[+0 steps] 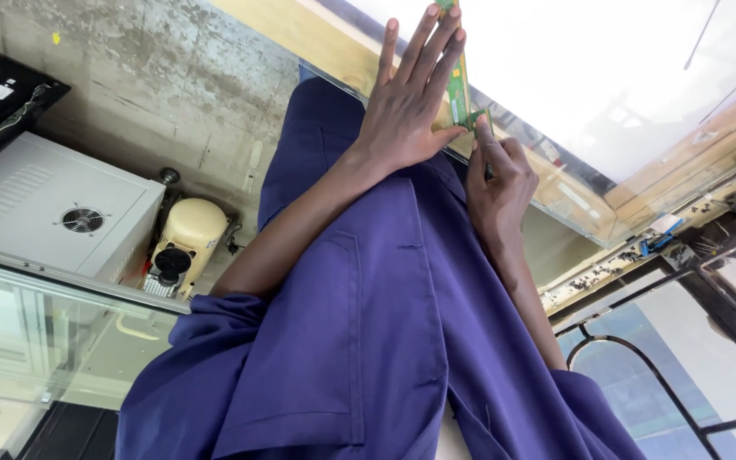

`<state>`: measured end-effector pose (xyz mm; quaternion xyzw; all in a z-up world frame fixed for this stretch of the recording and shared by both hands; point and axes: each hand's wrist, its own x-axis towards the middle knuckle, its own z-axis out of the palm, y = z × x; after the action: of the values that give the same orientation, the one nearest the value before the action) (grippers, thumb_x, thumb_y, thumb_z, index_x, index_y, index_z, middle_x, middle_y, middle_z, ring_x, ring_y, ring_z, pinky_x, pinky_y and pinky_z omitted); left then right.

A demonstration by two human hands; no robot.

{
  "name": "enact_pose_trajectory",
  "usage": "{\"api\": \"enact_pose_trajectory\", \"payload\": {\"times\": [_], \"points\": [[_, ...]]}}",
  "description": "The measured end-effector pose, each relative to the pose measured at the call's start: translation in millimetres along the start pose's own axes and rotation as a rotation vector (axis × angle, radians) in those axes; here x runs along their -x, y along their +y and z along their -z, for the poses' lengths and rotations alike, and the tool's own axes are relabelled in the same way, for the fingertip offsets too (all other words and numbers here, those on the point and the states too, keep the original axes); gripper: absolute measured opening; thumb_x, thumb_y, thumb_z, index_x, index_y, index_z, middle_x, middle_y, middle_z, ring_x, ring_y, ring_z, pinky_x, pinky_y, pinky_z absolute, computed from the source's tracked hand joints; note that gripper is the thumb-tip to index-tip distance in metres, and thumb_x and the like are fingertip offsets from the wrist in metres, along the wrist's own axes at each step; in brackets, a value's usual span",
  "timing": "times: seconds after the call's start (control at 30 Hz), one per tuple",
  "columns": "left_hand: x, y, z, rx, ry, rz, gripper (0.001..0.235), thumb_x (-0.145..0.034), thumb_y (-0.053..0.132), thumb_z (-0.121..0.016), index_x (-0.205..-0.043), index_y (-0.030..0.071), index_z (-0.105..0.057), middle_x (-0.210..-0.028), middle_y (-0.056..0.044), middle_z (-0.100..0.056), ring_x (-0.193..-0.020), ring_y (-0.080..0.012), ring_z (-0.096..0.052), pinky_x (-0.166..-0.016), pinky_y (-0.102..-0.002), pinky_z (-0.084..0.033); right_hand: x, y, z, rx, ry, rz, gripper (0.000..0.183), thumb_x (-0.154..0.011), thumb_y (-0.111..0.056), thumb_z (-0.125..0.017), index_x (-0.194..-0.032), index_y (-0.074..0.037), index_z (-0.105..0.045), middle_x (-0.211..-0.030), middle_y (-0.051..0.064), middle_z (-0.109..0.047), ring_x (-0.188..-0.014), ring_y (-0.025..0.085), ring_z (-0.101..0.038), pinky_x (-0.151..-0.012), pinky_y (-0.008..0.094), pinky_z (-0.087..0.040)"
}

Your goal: The person handles long green circuit boards on a workbench, using a small tool to manipulate components on the boards. They move the boards around and appear to be performing maintenance or repair work on the electronic components.

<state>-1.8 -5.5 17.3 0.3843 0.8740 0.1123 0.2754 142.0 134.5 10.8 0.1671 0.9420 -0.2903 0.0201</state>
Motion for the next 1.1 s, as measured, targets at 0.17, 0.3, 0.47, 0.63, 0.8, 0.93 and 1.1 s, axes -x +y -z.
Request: {"api": "enact_pose_trajectory", "payload": {"times": [0.17,0.3,0.47,0.63,0.8,0.93,1.1], "points": [[-1,0,-12,0.007,0.012,0.02,0.12,-0.103,0.077,-0.089,-0.154,0.004,-0.009,-0.165,-0.013,-0.017,-0.153,-0.0318,-0.015,-0.12,-0.059,-0.005,3,5,1,0.006,0.027,0.019,0.037,-0.1,0.001,-0.066,-0.134,-0.015,-0.065,-0.073,0.004,-0.041,-0.057,0.016,-0.032,-0.052,0.033,-0.026],[-1,-1,-6,-0.029,-0.034,0.014,0.119,-0.111,0.079,-0.09,-0.155,0.003,-0.01,-0.164,-0.014,-0.012,-0.152,-0.0331,-0.009,-0.121,-0.06,-0.004,7,1,6,-0.088,0.003,0.017,0.035,-0.103,0.001,-0.066,-0.135,-0.013,-0.063,-0.073,0.004,-0.043,-0.059,0.015,-0.033,-0.055,0.033,-0.026],[-3,0,-8,-0.034,-0.049,0.02,0.12,-0.114,0.084,-0.087,-0.155,0.004,-0.007,-0.165,-0.013,-0.012,-0.154,-0.0316,-0.012,-0.12,-0.06,-0.003,0,-5,6,-0.099,-0.031,0.007,0.033,-0.104,-0.001,-0.064,-0.134,-0.012,-0.064,-0.074,0.005,-0.042,-0.058,0.016,-0.033,-0.054,0.033,-0.026],[-1,1,-3,0.017,-0.014,0.01,0.115,-0.107,0.076,-0.088,-0.156,0.002,-0.015,-0.162,-0.014,-0.013,-0.15,-0.0325,-0.01,-0.12,-0.06,-0.005,1,-3,5,-0.053,-0.04,0.012,0.034,-0.103,-0.001,-0.064,-0.135,-0.013,-0.064,-0.073,0.004,-0.04,-0.056,0.016,-0.031,-0.053,0.033,-0.025],[0,2,-5,0.0,-0.032,0.007,0.113,-0.111,0.078,-0.085,-0.156,0.003,-0.013,-0.163,-0.014,-0.013,-0.151,-0.0324,-0.01,-0.12,-0.061,-0.005,-1,-7,8,-0.005,-0.066,0.01,0.034,-0.102,-0.002,-0.063,-0.134,-0.013,-0.065,-0.073,0.005,-0.04,-0.055,0.018,-0.035,-0.053,0.035,-0.028],[0,4,-1,-0.055,-0.074,0.017,0.114,-0.118,0.085,-0.08,-0.157,0.004,-0.01,-0.164,-0.012,-0.009,-0.151,-0.0324,-0.007,-0.121,-0.06,-0.005,-7,-9,7,0.015,-0.05,0.033,0.031,-0.102,-0.001,-0.063,-0.132,-0.011,-0.067,-0.071,0.005,-0.037,-0.055,0.017,-0.031,-0.051,0.034,-0.026],[-3,1,-8,-0.068,-0.055,0.02,0.115,-0.115,0.088,-0.077,-0.156,0.005,-0.008,-0.165,-0.012,-0.011,-0.153,-0.0317,-0.009,-0.121,-0.06,-0.004,-8,-5,6,0.038,-0.066,0.03,0.035,-0.102,-0.002,-0.063,-0.135,-0.012,-0.064,-0.072,0.005,-0.039,-0.055,0.018,-0.035,-0.051,0.035,-0.028]]}}
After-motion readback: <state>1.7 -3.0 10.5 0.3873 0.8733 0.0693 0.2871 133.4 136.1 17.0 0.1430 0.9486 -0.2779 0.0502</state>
